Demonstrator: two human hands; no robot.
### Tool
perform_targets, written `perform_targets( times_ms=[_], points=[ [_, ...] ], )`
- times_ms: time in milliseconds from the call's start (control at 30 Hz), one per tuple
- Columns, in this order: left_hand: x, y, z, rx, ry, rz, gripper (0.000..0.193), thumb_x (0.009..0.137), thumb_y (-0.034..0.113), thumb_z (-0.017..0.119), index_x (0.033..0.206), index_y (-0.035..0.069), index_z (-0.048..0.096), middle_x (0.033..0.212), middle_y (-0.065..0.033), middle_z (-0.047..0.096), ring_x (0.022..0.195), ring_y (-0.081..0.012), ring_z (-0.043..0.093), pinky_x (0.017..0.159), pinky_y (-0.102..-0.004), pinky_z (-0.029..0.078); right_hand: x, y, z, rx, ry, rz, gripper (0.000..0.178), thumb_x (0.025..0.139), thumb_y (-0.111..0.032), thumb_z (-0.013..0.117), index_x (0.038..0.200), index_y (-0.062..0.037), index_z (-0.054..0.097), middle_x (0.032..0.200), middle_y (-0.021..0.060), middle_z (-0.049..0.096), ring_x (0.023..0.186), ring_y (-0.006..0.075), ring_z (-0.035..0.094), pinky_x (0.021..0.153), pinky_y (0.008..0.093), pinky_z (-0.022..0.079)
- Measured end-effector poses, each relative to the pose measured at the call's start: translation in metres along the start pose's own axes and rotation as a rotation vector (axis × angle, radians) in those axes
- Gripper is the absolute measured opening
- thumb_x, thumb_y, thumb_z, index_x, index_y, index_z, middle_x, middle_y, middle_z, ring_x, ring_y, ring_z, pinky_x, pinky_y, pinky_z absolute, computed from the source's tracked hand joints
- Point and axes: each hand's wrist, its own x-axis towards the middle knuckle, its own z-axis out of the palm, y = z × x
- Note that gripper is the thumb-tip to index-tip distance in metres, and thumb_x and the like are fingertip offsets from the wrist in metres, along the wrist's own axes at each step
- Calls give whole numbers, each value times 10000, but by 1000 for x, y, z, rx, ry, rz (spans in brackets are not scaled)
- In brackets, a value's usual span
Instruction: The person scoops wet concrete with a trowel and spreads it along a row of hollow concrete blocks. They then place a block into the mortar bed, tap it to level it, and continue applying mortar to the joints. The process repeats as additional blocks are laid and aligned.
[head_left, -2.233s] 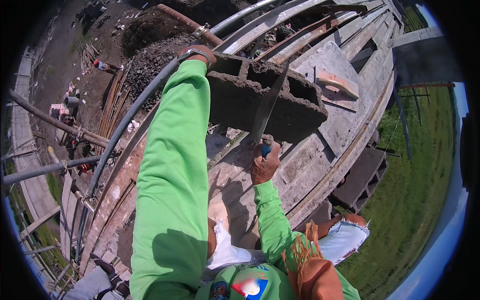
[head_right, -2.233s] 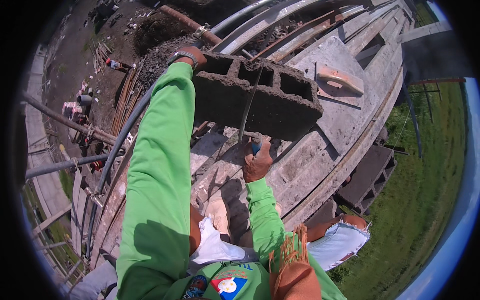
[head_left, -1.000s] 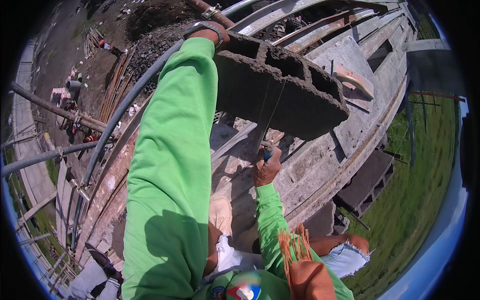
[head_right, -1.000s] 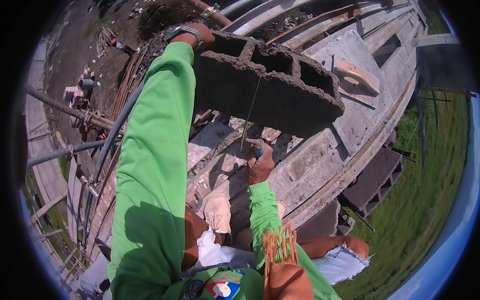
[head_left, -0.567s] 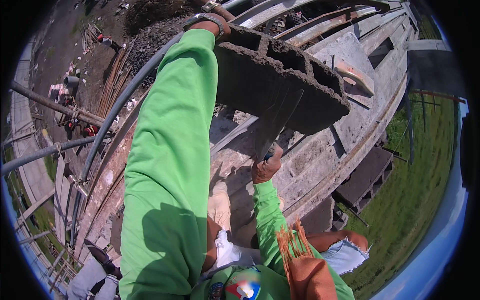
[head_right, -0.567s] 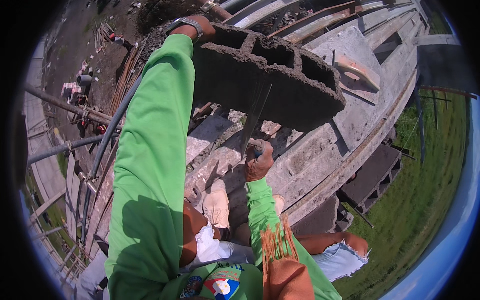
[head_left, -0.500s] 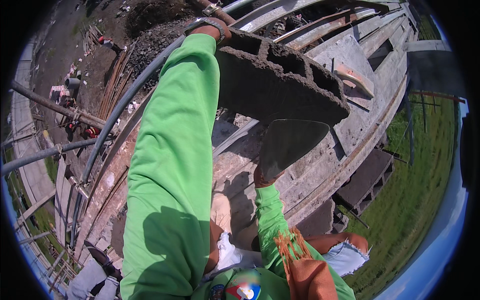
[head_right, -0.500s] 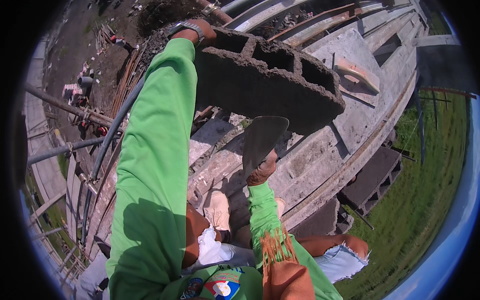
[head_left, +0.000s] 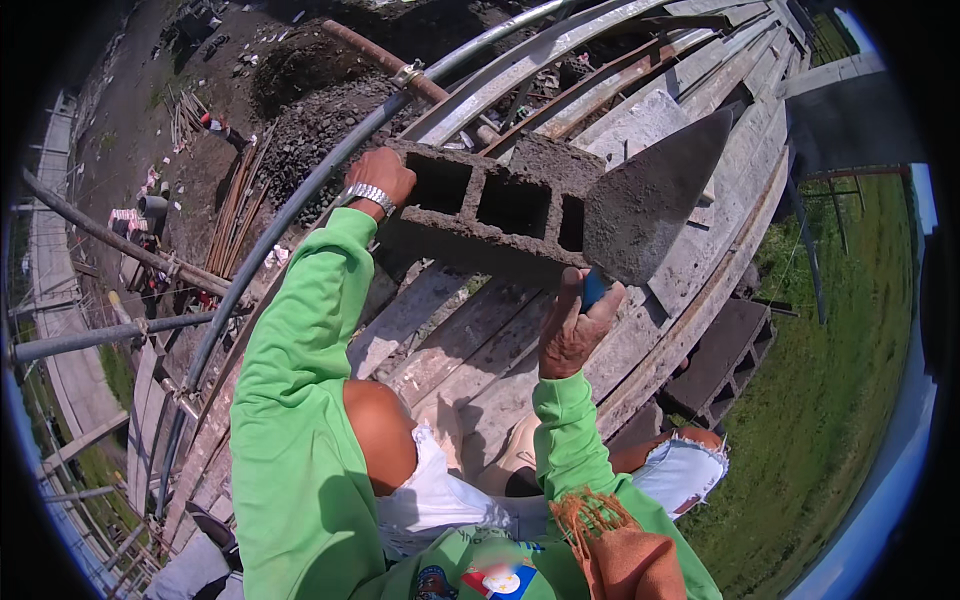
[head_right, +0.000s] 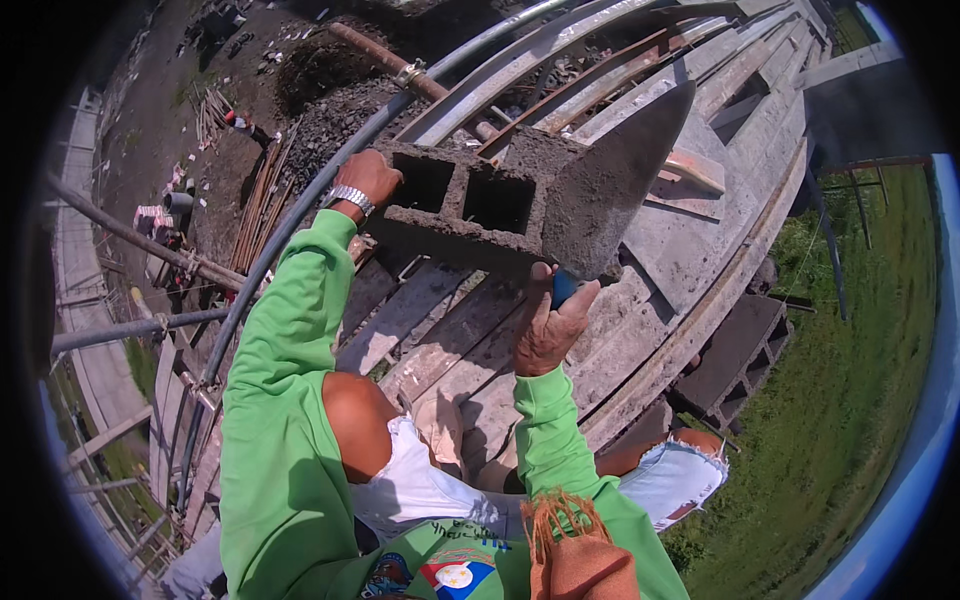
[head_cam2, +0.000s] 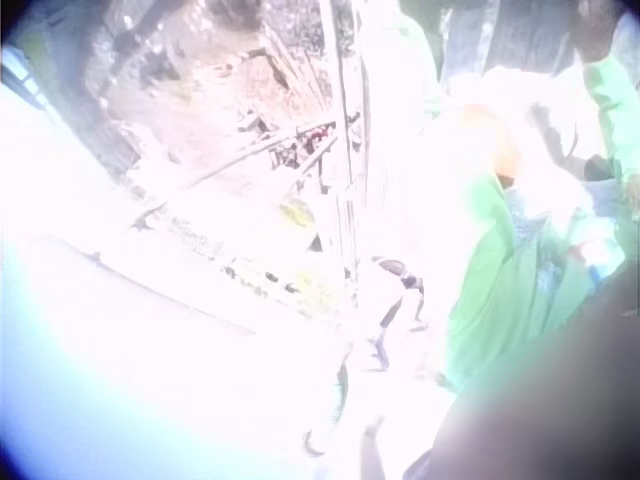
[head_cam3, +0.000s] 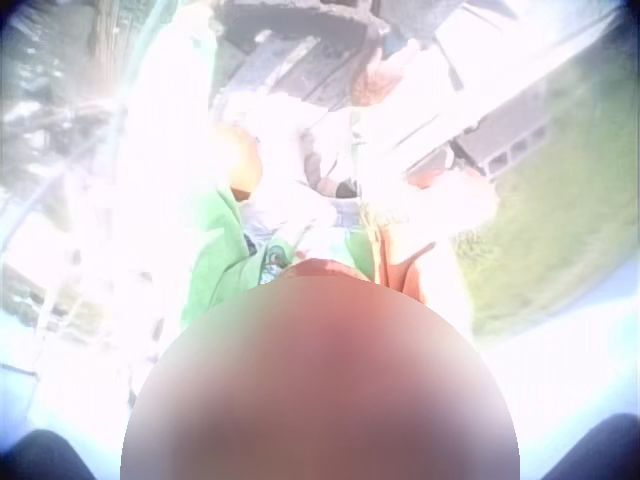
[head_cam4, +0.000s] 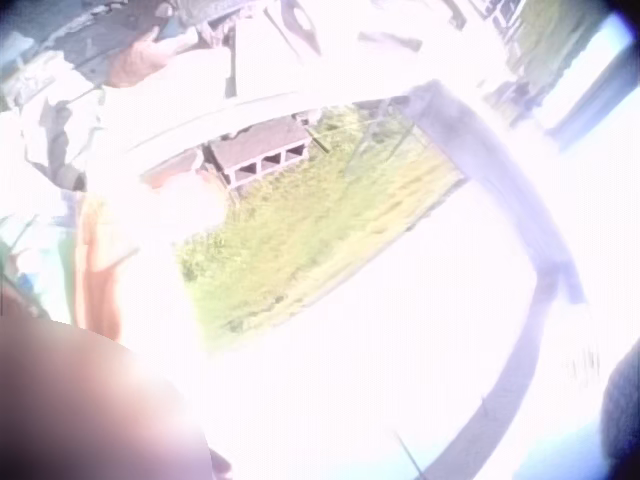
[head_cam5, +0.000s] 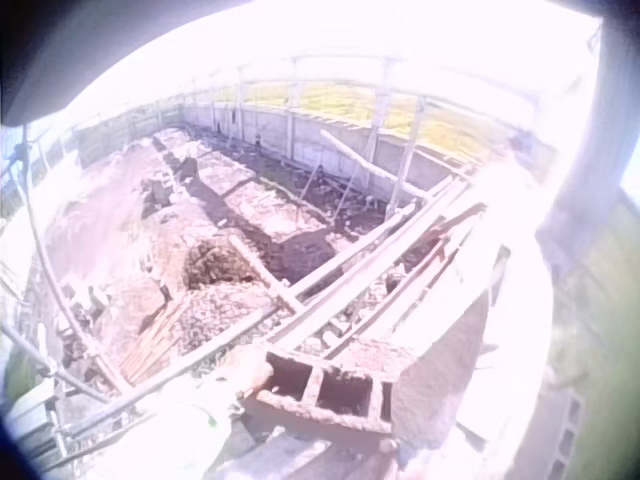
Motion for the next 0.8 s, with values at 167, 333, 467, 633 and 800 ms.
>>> perform_targets(
  times_ms=[167, 333, 467, 633, 800],
  points=[
    [-76, -21, 30, -150, 229, -2, 358, 806, 298, 703, 865, -54, 680, 893, -347, 691, 893, -528, 684, 816, -589, 538, -7, -91, -50, 203, -315, 391, 346, 1059, -382, 628, 1052, -56, 511, 681, 9, 489, 518, 105, 496, 475, 257, 407],
    [-60, -16, 34, -127, 254, -1, 350, 809, 292, 704, 899, -46, 692, 910, -336, 701, 902, -522, 688, 821, -577, 547, 22, -186, -57, 434, -189, 229, 390, 1051, -444, 622, 1086, -77, 496, 679, 3, 493, 461, 92, 461, 421, 259, 387],
    [-61, -17, 36, -131, 258, -39, 346, 814, 302, 714, 911, -29, 701, 950, -320, 715, 931, -513, 691, 847, -577, 549, 57, -245, -78, 688, 122, -427, 583, 1067, -570, 515, 1122, 9, 482, 718, 50, 473, 465, 122, 463, 428, 286, 444],
    [-65, -20, 34, -128, 234, -65, 349, 830, 315, 720, 945, -14, 704, 1002, -304, 723, 977, -502, 691, 866, -578, 549, 19, -147, 1, -370, -193, -144, 444, 1050, -434, 593, 1032, -1, 497, 772, 235, 600, 668, 416, 624, 621, 495, 503],
    [-64, -13, 26, -123, 163, -70, 313, 853, 269, 694, 995, -8, 732, 1049, -299, 732, 992, -481, 713, 903, -550, 565, 8, -115, -17, -84, -220, -123, 337, 1052, -339, 616, 1030, -24, 496, 739, 164, 605, 614, 301, 612, 580, 437, 478]
  ],
)
